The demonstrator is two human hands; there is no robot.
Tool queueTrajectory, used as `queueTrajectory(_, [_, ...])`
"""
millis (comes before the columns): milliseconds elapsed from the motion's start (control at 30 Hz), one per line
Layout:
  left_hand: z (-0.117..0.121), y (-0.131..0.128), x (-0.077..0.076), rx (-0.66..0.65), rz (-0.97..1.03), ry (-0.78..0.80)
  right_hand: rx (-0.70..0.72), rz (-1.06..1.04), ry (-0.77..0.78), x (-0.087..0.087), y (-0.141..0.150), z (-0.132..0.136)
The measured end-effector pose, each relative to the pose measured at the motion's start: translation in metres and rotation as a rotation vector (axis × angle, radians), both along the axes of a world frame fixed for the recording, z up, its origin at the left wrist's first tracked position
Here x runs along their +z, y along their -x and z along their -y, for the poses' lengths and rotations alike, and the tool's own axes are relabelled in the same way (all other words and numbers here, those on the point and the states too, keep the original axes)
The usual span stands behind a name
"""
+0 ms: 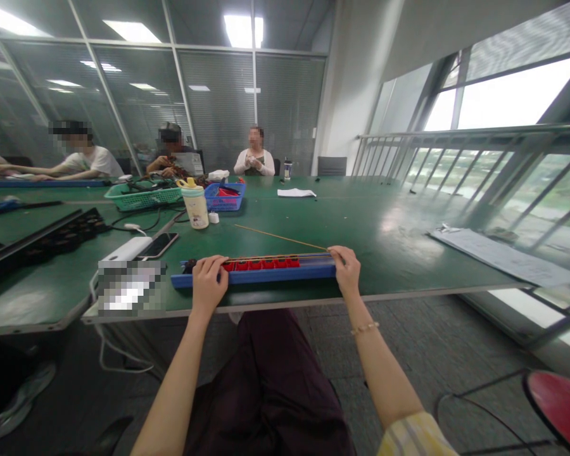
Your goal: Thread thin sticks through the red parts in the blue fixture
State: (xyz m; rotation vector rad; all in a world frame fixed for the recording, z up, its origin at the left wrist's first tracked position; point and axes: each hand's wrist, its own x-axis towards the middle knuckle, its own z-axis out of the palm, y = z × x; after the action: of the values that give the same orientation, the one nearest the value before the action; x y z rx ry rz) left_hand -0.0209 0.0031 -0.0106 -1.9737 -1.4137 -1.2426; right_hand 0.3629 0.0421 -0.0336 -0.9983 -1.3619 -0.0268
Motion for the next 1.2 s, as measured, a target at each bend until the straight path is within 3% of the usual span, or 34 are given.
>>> queueTrajectory(233, [-0.0002, 0.0001, 0.0003, -0.003, -0.006, -0.016, 0.003, -0.062, -0.013, -0.0023, -0.0011, -0.0026])
queueTrajectory(533, [0.0001, 0.0001, 0.0002, 0.001, 0.001, -0.011, -0.017, 0.065, 0.02, -0.0043, -0.0009, -0.0054])
queueTrajectory(1200, [0.0009, -0.0008, 0.0006, -0.005, 0.013, 0.019, -0.015, 0.045, 0.035, -0.0005, 0.0006, -0.0019])
